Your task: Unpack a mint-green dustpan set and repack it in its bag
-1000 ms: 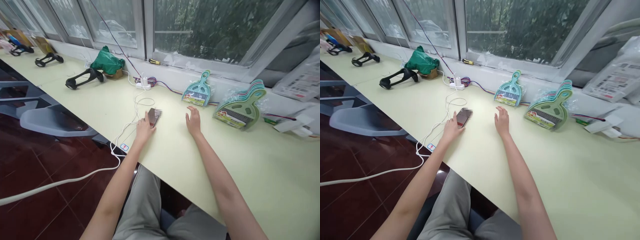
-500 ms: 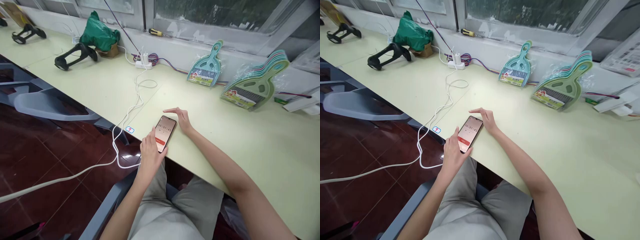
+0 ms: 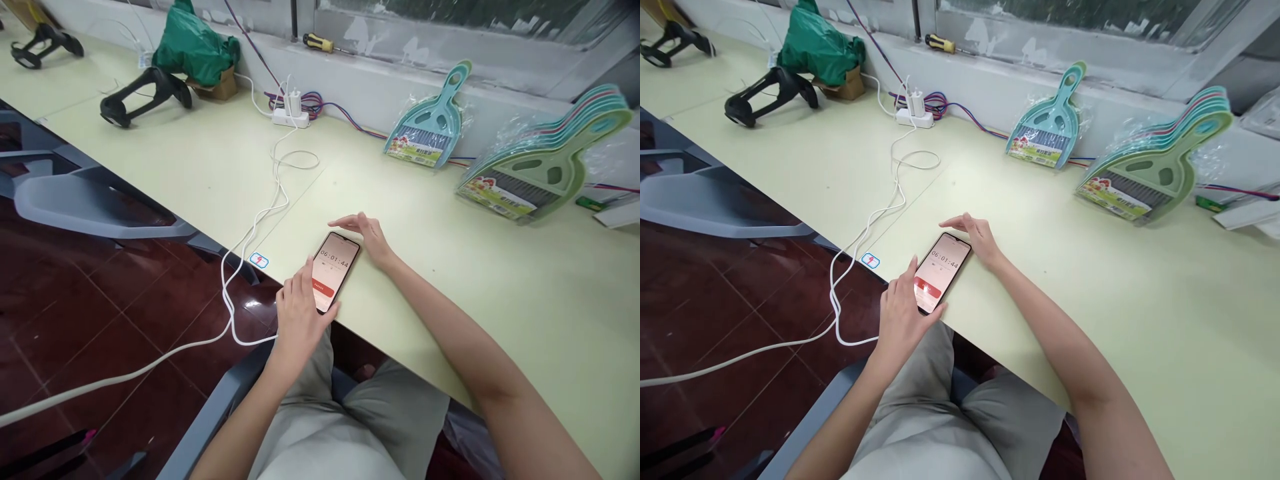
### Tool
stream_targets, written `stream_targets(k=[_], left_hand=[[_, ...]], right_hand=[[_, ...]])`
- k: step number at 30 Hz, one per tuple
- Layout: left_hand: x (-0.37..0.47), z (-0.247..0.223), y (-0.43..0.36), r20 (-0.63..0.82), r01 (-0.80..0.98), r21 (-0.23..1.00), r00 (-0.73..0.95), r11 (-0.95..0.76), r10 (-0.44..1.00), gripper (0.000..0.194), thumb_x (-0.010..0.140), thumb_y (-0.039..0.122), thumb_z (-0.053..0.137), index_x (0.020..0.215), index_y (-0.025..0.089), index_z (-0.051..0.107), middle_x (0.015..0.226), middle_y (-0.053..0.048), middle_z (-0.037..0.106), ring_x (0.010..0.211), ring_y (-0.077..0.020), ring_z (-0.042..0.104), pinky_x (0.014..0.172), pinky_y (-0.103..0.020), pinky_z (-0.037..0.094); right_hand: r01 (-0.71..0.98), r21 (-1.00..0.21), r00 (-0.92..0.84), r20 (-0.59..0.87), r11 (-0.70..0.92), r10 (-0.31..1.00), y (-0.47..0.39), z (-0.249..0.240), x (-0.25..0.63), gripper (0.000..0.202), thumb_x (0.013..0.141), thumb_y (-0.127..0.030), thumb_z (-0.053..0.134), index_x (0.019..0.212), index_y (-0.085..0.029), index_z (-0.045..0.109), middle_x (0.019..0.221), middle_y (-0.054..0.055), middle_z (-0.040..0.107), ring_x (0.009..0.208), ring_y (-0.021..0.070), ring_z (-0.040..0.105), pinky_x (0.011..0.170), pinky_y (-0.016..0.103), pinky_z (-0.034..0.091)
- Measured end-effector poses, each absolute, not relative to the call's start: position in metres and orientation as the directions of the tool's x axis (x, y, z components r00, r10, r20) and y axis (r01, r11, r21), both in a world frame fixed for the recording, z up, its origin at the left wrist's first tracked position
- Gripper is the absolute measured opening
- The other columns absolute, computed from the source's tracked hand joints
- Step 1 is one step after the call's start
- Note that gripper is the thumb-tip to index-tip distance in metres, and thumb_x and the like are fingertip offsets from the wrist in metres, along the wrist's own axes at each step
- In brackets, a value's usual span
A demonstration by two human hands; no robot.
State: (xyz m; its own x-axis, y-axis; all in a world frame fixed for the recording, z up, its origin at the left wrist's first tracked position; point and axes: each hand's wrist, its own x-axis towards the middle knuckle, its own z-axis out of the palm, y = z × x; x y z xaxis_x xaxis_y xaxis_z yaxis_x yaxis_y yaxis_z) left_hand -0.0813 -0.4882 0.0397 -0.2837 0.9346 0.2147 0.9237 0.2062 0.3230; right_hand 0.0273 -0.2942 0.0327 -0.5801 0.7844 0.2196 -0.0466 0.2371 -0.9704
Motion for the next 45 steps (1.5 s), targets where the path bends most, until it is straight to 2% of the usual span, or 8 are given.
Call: stream_targets(k=[13, 19, 25, 28, 34, 39, 42, 45], left_hand=[[-0.082, 0.04, -0.488, 0.187, 0.932, 0.3, -0.265, 0.202, 0.946, 0.083, 0.083, 0.05, 0.055, 0.15, 0.017, 0.018, 0.134, -0.016, 0.049, 0.109, -0.0298, 0.049, 0.087, -0.041, 0.041], [-0.081, 0.041, -0.487, 0.199, 0.938, 0.283, -0.263, 0.201, 0.944, 0.083, 0.083, 0.048, 0.056, 0.15, 0.016, 0.019, 0.132, -0.015, 0.05, 0.109, -0.0296, 0.049, 0.087, -0.041, 0.041], [-0.081, 0.042, -0.486, 0.201, 0.946, 0.256, -0.252, 0.198, 0.947, 0.084, 0.082, 0.047, 0.057, 0.149, 0.015, 0.019, 0.13, -0.015, 0.052, 0.107, -0.0294, 0.05, 0.086, -0.041, 0.042], [-0.081, 0.042, -0.486, 0.204, 0.946, 0.247, -0.263, 0.21, 0.943, 0.084, 0.082, 0.046, 0.057, 0.15, 0.016, 0.018, 0.13, -0.015, 0.052, 0.108, -0.0296, 0.049, 0.086, -0.041, 0.041], [-0.084, 0.039, -0.478, 0.216, 0.944, 0.258, -0.262, 0.203, 0.941, 0.087, 0.08, 0.045, 0.06, 0.15, 0.017, 0.016, 0.126, -0.015, 0.055, 0.104, -0.0294, 0.052, 0.082, -0.041, 0.043], [-0.11, 0.036, -0.41, 0.244, 0.955, 0.275, -0.18, 0.111, 0.953, 0.087, 0.08, 0.044, 0.058, 0.15, 0.013, 0.016, 0.129, -0.018, 0.053, 0.109, -0.0333, 0.051, 0.087, -0.044, 0.042], [-0.13, 0.038, -0.338, 0.207, 0.954, 0.296, -0.123, 0.058, 0.971, 0.09, 0.08, 0.046, 0.057, 0.149, 0.008, 0.014, 0.131, -0.022, 0.051, 0.117, -0.0364, 0.048, 0.093, -0.047, 0.039], [-0.139, 0.04, -0.277, 0.139, 0.941, 0.334, -0.11, 0.058, 0.984, 0.095, 0.078, 0.046, 0.06, 0.149, 0.004, 0.012, 0.137, -0.026, 0.044, 0.125, -0.0388, 0.042, 0.099, -0.049, 0.035]], right_hand=[[-0.034, -0.985, -0.598, 0.158, 0.172, 0.786, -0.292, 0.035, 0.027, 0.072, 0.077, -0.08, 0.031, 0.09, -0.021, 0.071, 0.101, 0.008, 0.07, 0.106, 0.0214, 0.061, 0.1, 0.044, 0.044], [-0.039, -0.978, -0.557, 0.192, 0.206, 0.808, -0.292, 0.033, 0.027, 0.069, 0.083, -0.075, 0.028, 0.088, -0.02, 0.071, 0.1, 0.008, 0.07, 0.103, 0.0204, 0.062, 0.097, 0.041, 0.047], [-0.05, -0.955, -0.232, 0.294, 0.291, 0.927, -0.275, 0.014, 0.03, 0.042, 0.088, -0.057, 0.045, 0.101, -0.022, 0.064, 0.106, 0.007, 0.068, 0.105, 0.0191, 0.061, 0.094, 0.038, 0.047], [-0.047, -0.963, -0.079, 0.27, 0.267, 0.96, -0.262, 0.002, 0.036, 0.029, 0.085, -0.043, 0.053, 0.104, -0.022, 0.06, 0.109, 0.007, 0.065, 0.107, 0.0182, 0.06, 0.098, 0.038, 0.043], [0.015, -0.972, 0.107, 0.236, 0.236, 0.966, -0.237, -0.011, 0.06, 0.035, 0.08, -0.023, 0.044, 0.112, -0.019, 0.057, 0.113, 0.008, 0.061, 0.109, 0.016, 0.057, 0.1, 0.035, 0.041], [0.309, -0.909, 0.468, 0.401, 0.279, 0.788, -0.211, -0.005, 0.118, 0.049, 0.076, -0.014, 0.028, 0.118, -0.016, 0.054, 0.118, 0.012, 0.056, 0.108, 0.0182, 0.056, 0.091, 0.035, 0.045], [0.508, -0.855, 0.709, 0.482, 0.101, 0.515, -0.199, 0.001, 0.176, 0.05, 0.074, -0.01, 0.03, 0.119, -0.013, 0.052, 0.123, 0.017, 0.052, 0.116, 0.0223, 0.05, 0.095, 0.039, 0.041], [0.54, -0.835, 0.811, 0.481, -0.107, 0.334, -0.19, 0.003, 0.238, 0.048, 0.077, -0.015, 0.042, 0.125, -0.012, 0.046, 0.129, 0.02, 0.048, 0.125, 0.0263, 0.042, 0.104, 0.043, 0.031]])
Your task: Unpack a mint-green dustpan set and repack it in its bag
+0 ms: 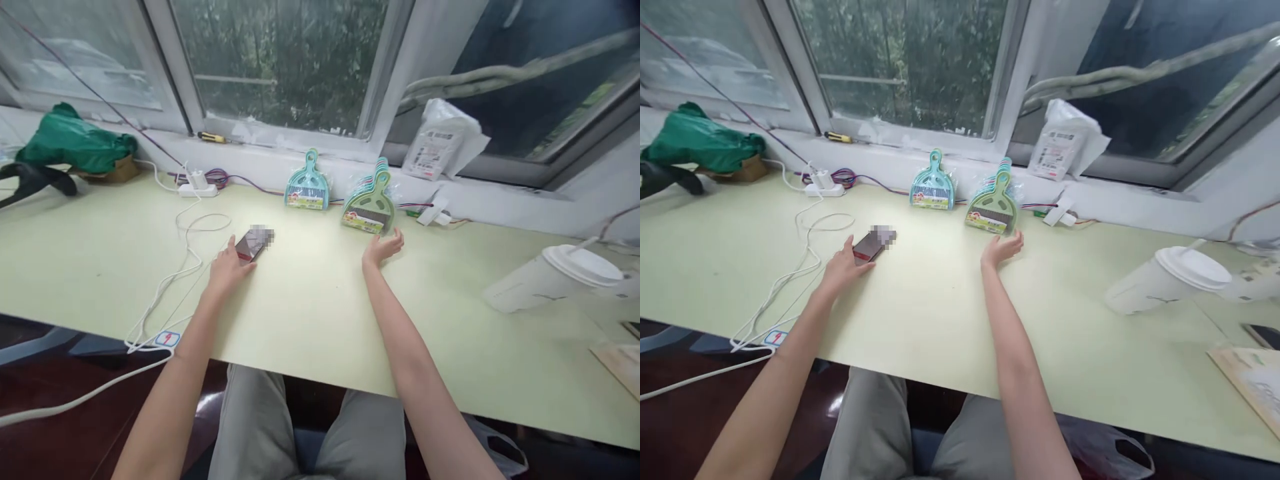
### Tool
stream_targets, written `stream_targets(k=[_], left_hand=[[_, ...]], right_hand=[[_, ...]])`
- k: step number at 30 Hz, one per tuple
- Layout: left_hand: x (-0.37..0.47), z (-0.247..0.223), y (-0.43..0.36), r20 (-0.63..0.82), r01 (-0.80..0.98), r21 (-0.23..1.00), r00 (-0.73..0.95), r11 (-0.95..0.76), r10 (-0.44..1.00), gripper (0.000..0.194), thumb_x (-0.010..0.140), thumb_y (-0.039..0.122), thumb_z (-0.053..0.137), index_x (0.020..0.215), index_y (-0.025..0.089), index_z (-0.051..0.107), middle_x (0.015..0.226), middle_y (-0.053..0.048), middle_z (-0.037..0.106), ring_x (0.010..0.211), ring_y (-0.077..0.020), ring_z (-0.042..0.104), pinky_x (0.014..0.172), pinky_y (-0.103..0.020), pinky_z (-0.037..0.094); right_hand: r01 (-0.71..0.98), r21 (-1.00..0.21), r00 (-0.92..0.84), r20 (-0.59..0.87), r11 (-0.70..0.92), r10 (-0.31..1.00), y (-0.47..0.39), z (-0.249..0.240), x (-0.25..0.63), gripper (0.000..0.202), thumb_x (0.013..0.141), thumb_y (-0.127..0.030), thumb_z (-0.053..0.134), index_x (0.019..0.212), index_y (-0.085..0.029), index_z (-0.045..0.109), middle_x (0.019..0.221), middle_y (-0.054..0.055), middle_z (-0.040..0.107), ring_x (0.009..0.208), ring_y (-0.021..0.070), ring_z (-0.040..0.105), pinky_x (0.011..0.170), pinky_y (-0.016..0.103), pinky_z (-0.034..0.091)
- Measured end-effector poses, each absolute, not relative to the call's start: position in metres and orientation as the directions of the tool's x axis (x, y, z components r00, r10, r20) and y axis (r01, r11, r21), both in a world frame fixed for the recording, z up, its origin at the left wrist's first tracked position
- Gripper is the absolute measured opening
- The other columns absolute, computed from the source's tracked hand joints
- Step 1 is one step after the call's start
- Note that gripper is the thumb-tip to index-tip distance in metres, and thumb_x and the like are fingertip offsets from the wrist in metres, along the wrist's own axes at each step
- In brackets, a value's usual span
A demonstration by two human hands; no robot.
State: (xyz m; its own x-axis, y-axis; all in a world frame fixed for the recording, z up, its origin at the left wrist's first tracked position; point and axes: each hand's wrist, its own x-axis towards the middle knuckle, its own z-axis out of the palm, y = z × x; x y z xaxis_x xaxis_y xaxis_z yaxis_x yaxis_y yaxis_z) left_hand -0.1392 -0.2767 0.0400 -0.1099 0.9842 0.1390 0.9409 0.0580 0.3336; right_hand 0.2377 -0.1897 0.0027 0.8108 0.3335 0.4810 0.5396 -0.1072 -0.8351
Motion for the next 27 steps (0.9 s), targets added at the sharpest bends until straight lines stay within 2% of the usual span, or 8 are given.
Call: stream_targets(k=[4, 7, 11, 15, 19, 22, 24, 27], left_hand=[[-0.114, 0.038, -0.248, 0.304, 0.95, 0.312, -0.123, 0.024, 0.945, 0.083, 0.083, 0.041, 0.054, 0.147, 0.002, 0.017, 0.151, -0.027, 0.021, 0.141, -0.0393, 0.013, 0.109, -0.06, 0.011], [-0.066, 0.033, -0.25, 0.414, 0.937, 0.296, 0.049, -0.185, 0.909, 0.062, 0.086, 0.032, 0.049, 0.142, 0.012, 0.032, 0.152, -0.019, 0.025, 0.143, -0.0321, 0.013, 0.112, -0.057, 0.003], [0.001, 0.024, -0.242, 0.383, 0.807, 0.454, 0.207, -0.378, 0.9, 0.048, 0.083, 0.026, 0.052, 0.13, 0.019, 0.047, 0.145, -0.014, 0.039, 0.138, -0.0292, 0.027, 0.112, -0.054, 0.013], [0.031, 0.015, -0.224, 0.388, 0.581, 0.731, 0.078, -0.358, 0.918, 0.043, 0.084, 0.025, 0.052, 0.126, 0.016, 0.048, 0.136, -0.015, 0.047, 0.131, -0.0253, 0.038, 0.109, -0.044, 0.026], [0.03, 0.014, -0.218, 0.289, 0.239, 0.929, 0.011, -0.283, 0.957, 0.059, 0.079, 0.036, 0.063, 0.131, 0.017, 0.041, 0.137, -0.018, 0.045, 0.131, -0.026, 0.038, 0.104, -0.041, 0.033], [0.026, 0.021, -0.227, 0.13, -0.002, 0.991, 0.151, -0.131, 0.98, 0.06, 0.076, 0.043, 0.066, 0.126, 0.017, 0.045, 0.12, -0.015, 0.058, 0.111, -0.0251, 0.056, 0.09, -0.036, 0.044], [0.027, 0.024, -0.236, 0.042, -0.046, 0.998, 0.3, -0.029, 0.953, 0.053, 0.073, 0.047, 0.068, 0.114, 0.016, 0.054, 0.1, -0.011, 0.065, 0.088, -0.0219, 0.063, 0.077, -0.033, 0.047], [0.033, 0.024, -0.247, 0.008, -0.084, 0.996, 0.361, 0.024, 0.932, 0.042, 0.074, 0.048, 0.066, 0.097, 0.013, 0.059, 0.081, -0.007, 0.065, 0.069, -0.0172, 0.061, 0.066, -0.03, 0.047]], right_hand=[[0.494, -0.854, 0.766, 0.339, -0.163, 0.547, -0.172, -0.001, 0.292, 0.051, 0.074, -0.024, 0.061, 0.121, -0.015, 0.047, 0.123, 0.016, 0.055, 0.114, 0.0271, 0.05, 0.095, 0.041, 0.037], [0.481, -0.862, 0.726, 0.289, -0.16, 0.625, -0.161, -0.005, 0.304, 0.048, 0.071, -0.027, 0.065, 0.115, -0.017, 0.049, 0.113, 0.011, 0.061, 0.1, 0.023, 0.056, 0.086, 0.035, 0.039], [0.474, -0.868, 0.713, 0.28, -0.148, 0.643, -0.162, -0.009, 0.305, 0.031, 0.07, -0.027, 0.062, 0.099, -0.016, 0.054, 0.1, 0.011, 0.064, 0.092, 0.0221, 0.057, 0.083, 0.033, 0.039], [0.442, -0.897, 0.632, 0.301, -0.013, 0.714, -0.179, -0.013, 0.303, 0.022, 0.07, -0.027, 0.058, 0.089, -0.017, 0.053, 0.093, 0.011, 0.066, 0.088, 0.0226, 0.059, 0.079, 0.033, 0.043], [0.388, -0.917, 0.514, 0.298, 0.091, 0.805, -0.21, -0.02, 0.289, 0.024, 0.072, -0.03, 0.055, 0.093, -0.018, 0.051, 0.092, 0.009, 0.068, 0.084, 0.0215, 0.062, 0.075, 0.033, 0.047], [0.322, -0.934, 0.402, 0.281, 0.153, 0.872, -0.241, -0.023, 0.272, 0.027, 0.074, -0.03, 0.053, 0.098, -0.018, 0.05, 0.096, 0.011, 0.068, 0.088, 0.0213, 0.064, 0.076, 0.034, 0.049], [0.306, -0.936, 0.395, 0.293, 0.176, 0.871, -0.265, -0.019, 0.263, 0.029, 0.076, -0.029, 0.051, 0.102, -0.017, 0.05, 0.098, 0.012, 0.067, 0.089, 0.0214, 0.064, 0.077, 0.034, 0.05], [0.476, -0.845, 0.433, 0.467, 0.244, 0.771, -0.297, -0.004, 0.252, 0.031, 0.082, -0.029, 0.046, 0.111, -0.018, 0.048, 0.113, 0.015, 0.061, 0.101, 0.022, 0.06, 0.085, 0.037, 0.047]])
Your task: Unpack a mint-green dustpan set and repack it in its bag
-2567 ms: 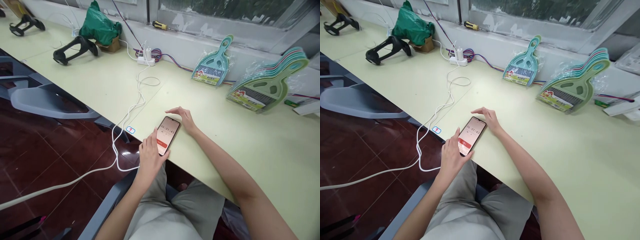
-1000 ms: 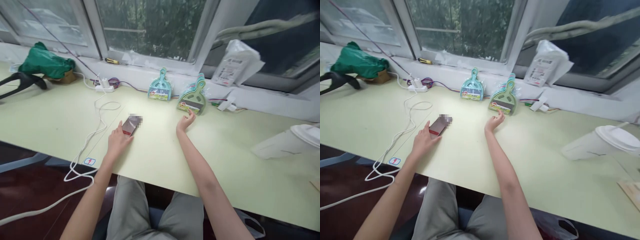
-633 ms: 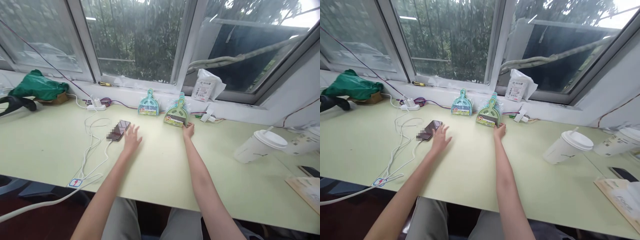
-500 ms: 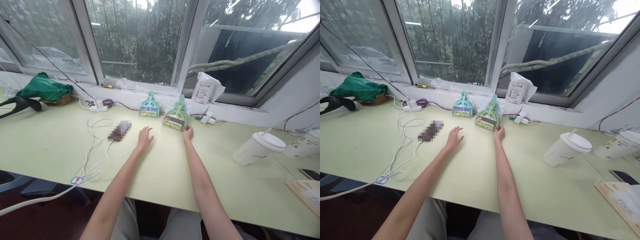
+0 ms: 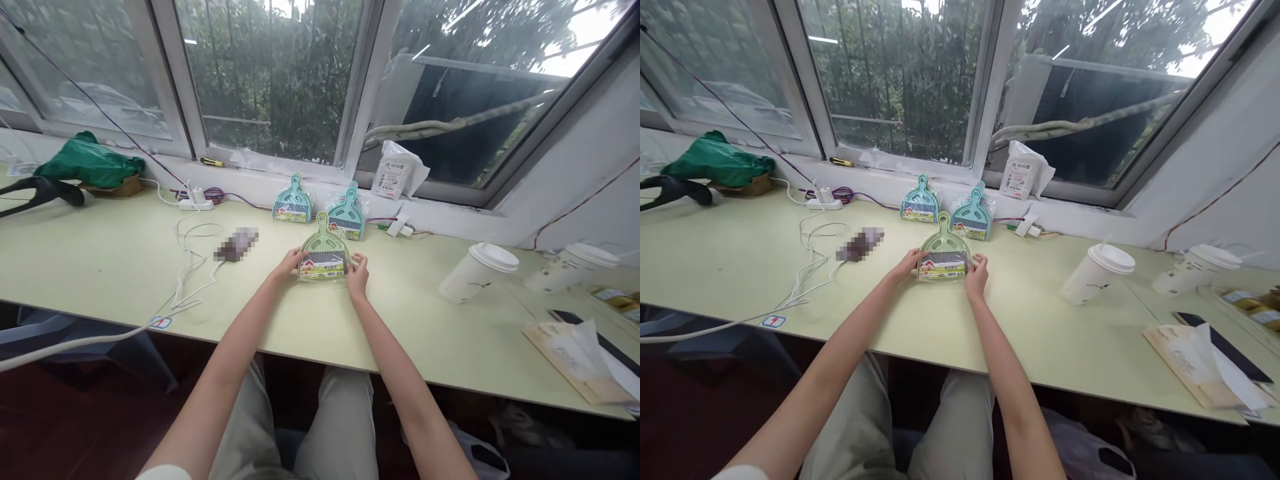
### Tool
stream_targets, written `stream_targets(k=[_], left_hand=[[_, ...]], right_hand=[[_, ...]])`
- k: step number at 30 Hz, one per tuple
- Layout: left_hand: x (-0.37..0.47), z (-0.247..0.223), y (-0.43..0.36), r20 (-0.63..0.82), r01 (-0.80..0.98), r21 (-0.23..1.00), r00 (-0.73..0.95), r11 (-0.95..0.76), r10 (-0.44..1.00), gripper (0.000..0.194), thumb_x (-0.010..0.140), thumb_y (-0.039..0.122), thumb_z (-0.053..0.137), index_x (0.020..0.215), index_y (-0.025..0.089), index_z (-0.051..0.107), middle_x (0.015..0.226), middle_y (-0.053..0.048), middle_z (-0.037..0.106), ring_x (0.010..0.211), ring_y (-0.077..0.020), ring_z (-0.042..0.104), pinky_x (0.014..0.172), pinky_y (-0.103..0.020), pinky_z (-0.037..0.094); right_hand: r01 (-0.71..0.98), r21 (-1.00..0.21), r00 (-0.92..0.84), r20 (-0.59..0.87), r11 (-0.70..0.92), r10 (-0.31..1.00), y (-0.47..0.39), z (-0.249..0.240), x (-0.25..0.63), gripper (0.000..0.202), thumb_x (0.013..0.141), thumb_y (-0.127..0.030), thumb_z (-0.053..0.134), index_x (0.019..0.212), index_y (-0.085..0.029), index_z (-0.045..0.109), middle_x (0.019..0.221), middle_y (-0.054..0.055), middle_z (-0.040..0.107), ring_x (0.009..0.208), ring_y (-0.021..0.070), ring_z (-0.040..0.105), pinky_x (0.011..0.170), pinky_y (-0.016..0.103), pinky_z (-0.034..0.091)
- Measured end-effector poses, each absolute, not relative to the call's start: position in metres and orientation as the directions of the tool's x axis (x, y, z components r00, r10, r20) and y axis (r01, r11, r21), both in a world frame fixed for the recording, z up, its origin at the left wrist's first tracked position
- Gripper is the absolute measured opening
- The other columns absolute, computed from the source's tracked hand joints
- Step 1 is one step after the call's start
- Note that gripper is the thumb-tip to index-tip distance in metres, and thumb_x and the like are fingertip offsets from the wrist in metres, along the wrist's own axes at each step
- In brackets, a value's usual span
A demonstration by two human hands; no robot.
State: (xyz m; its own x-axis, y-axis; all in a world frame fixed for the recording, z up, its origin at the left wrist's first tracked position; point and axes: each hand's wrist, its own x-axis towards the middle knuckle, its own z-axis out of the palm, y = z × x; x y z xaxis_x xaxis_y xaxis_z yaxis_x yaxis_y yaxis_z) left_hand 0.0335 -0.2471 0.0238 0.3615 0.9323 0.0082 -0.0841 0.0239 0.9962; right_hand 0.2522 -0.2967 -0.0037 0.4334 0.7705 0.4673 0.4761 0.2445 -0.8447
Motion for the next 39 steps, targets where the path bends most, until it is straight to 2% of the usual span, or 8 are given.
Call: stream_targets(k=[3, 7, 12, 17, 21, 27, 33, 39], left_hand=[[0.038, 0.018, -0.25, 0.001, -0.143, 0.989, 0.257, 0.037, 0.966, 0.037, 0.075, 0.045, 0.064, 0.093, 0.014, 0.057, 0.078, -0.005, 0.063, 0.067, -0.0153, 0.06, 0.065, -0.029, 0.047], [0.035, 0.014, -0.243, -0.009, -0.273, 0.961, 0.147, 0.049, 0.989, 0.041, 0.074, 0.042, 0.066, 0.103, 0.016, 0.052, 0.086, -0.004, 0.064, 0.074, -0.0145, 0.06, 0.07, -0.029, 0.05], [0.034, 0.021, -0.243, 0.043, -0.374, 0.926, 0.206, 0.038, 0.978, 0.054, 0.072, 0.036, 0.069, 0.118, 0.02, 0.044, 0.104, -0.007, 0.063, 0.085, -0.0169, 0.062, 0.075, -0.031, 0.052], [0.04, 0.022, -0.245, 0.05, -0.357, 0.934, 0.198, 0.025, 0.979, 0.062, 0.073, 0.028, 0.067, 0.127, 0.025, 0.036, 0.12, -0.007, 0.057, 0.09, -0.0167, 0.062, 0.076, -0.032, 0.053], [0.04, 0.019, -0.243, 0.088, -0.341, 0.94, 0.205, -0.013, 0.975, 0.063, 0.075, 0.028, 0.065, 0.129, 0.025, 0.033, 0.123, -0.007, 0.054, 0.089, -0.0161, 0.061, 0.071, -0.03, 0.053], [0.038, 0.022, -0.25, 0.17, -0.316, 0.945, 0.269, -0.08, 0.948, 0.068, 0.076, 0.033, 0.066, 0.133, 0.029, 0.03, 0.125, -0.005, 0.054, 0.089, -0.0148, 0.06, 0.071, -0.028, 0.054], [0.037, 0.023, -0.247, 0.12, -0.342, 0.939, 0.22, -0.039, 0.968, 0.067, 0.071, 0.037, 0.07, 0.128, 0.032, 0.035, 0.119, -0.001, 0.058, 0.086, -0.0139, 0.062, 0.075, -0.03, 0.055], [0.035, 0.028, -0.249, 0.101, -0.331, 0.943, 0.348, 0.021, 0.932, 0.04, 0.072, 0.042, 0.067, 0.102, 0.022, 0.051, 0.101, -0.002, 0.064, 0.089, -0.0156, 0.064, 0.082, -0.037, 0.054]], right_hand=[[0.723, -0.603, 0.231, 0.67, 0.336, 0.706, -0.317, 0.015, 0.243, 0.025, 0.087, -0.032, 0.044, 0.105, -0.02, 0.055, 0.114, 0.014, 0.059, 0.11, 0.0249, 0.053, 0.094, 0.041, 0.04], [0.681, -0.58, -0.114, 0.519, 0.447, 0.847, -0.32, 0.021, 0.23, 0.038, 0.092, -0.042, 0.037, 0.075, -0.021, 0.063, 0.077, 0.008, 0.065, 0.08, 0.0222, 0.059, 0.081, 0.036, 0.043], [0.428, -0.861, 0.081, 0.341, 0.276, 0.937, -0.308, 0.014, 0.227, 0.047, 0.087, -0.056, 0.039, 0.087, -0.017, 0.065, 0.071, 0.005, 0.066, 0.06, 0.017, 0.057, 0.063, 0.03, 0.046], [0.546, -0.755, 0.368, 0.606, 0.363, 0.705, -0.316, 0.027, 0.236, 0.038, 0.088, -0.051, 0.043, 0.098, -0.018, 0.058, 0.089, 0.008, 0.063, 0.075, 0.0184, 0.057, 0.072, 0.032, 0.047], [0.62, -0.594, 0.123, 0.719, 0.513, 0.684, -0.319, 0.033, 0.233, 0.031, 0.089, -0.043, 0.044, 0.102, -0.02, 0.06, 0.108, 0.011, 0.059, 0.102, 0.0223, 0.054, 0.087, 0.037, 0.045], [0.511, -0.753, 0.051, 0.508, 0.414, 0.86, -0.308, 0.019, 0.227, 0.043, 0.09, -0.048, 0.039, 0.075, -0.018, 0.066, 0.087, 0.008, 0.064, 0.077, 0.0185, 0.059, 0.076, 0.033, 0.048], [0.068, -0.987, 0.16, 0.152, 0.142, 0.975, -0.298, 0.008, 0.234, 0.038, 0.074, -0.052, 0.063, 0.086, -0.016, 0.066, 0.082, 0.006, 0.07, 0.069, 0.0176, 0.065, 0.072, 0.031, 0.052], [-0.363, -0.925, 0.328, -0.013, 0.113, 0.944, -0.286, -0.001, 0.237, 0.033, 0.065, -0.023, 0.076, 0.092, -0.019, 0.057, 0.084, 0.001, 0.071, 0.075, 0.0145, 0.068, 0.078, 0.029, 0.054]])
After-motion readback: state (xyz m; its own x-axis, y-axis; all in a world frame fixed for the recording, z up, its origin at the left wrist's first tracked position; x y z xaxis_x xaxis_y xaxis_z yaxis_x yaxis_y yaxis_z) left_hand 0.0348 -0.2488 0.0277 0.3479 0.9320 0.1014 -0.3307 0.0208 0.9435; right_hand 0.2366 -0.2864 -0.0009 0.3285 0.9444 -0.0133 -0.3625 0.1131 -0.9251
